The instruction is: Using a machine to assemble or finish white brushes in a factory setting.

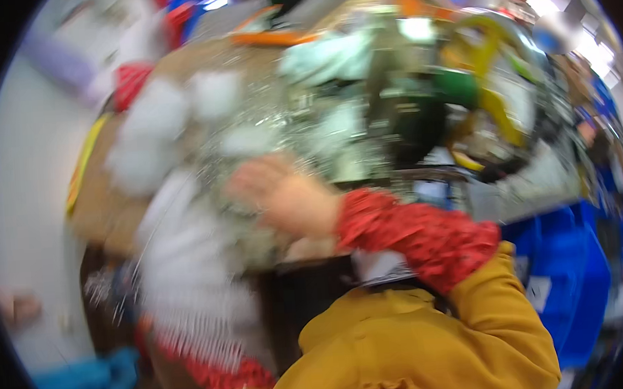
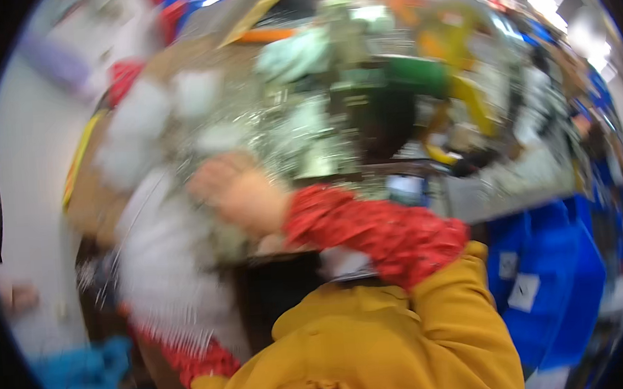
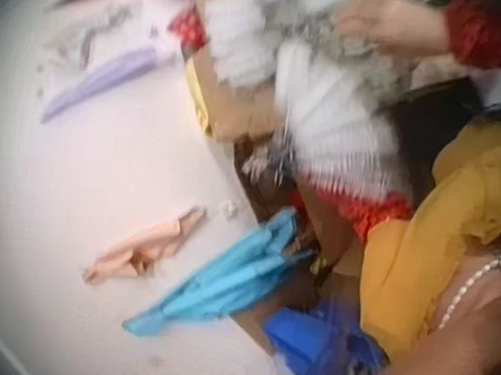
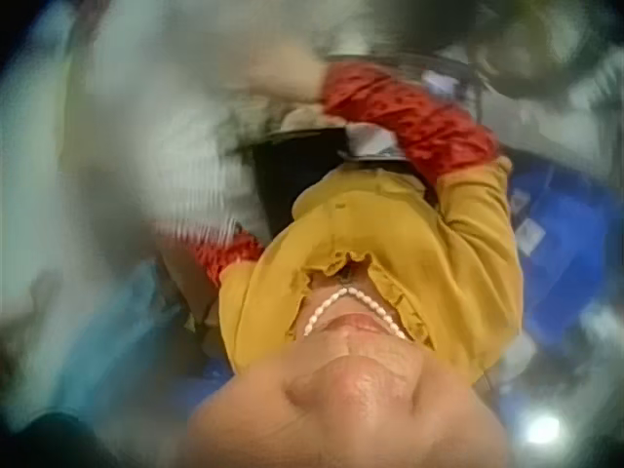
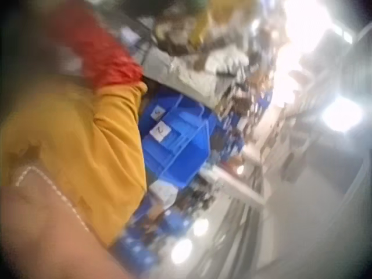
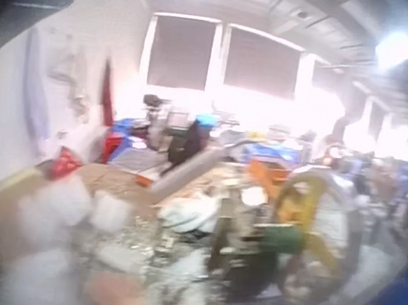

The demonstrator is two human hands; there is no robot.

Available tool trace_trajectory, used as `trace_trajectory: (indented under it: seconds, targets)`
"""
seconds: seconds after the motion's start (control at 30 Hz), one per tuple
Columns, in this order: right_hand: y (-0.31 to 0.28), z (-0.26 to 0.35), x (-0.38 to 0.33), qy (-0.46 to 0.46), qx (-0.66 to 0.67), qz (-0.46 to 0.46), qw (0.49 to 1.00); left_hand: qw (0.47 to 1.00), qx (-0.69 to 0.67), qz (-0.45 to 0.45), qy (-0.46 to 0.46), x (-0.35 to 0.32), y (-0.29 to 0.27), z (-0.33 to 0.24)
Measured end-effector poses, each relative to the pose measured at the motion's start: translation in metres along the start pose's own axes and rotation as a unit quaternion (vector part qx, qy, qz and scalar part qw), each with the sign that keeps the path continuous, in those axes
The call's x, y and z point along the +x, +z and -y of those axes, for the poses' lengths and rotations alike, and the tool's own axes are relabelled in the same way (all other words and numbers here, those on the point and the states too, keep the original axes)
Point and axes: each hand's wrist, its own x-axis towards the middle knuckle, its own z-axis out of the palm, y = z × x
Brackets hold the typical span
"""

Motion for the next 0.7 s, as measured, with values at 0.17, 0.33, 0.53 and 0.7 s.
trace_trajectory:
  seconds: [0.17, 0.33, 0.53, 0.7]
  targets:
    - [0.000, 0.056, 0.034, -0.088, 0.164, -0.141, 0.972, 0.955, 0.038, 0.128, 0.264, 0.070, 0.121, -0.067]
    - [0.020, 0.035, 0.054, 0.119, 0.263, -0.020, 0.957, 0.894, 0.076, 0.155, 0.414, 0.088, 0.200, -0.117]
    - [0.022, -0.009, 0.038, 0.237, 0.385, -0.112, 0.885, 0.853, 0.088, 0.160, 0.489, 0.096, 0.239, -0.139]
    - [0.041, -0.036, 0.032, 0.346, 0.444, -0.044, 0.826, 0.838, 0.099, 0.151, 0.515, 0.102, 0.238, -0.142]
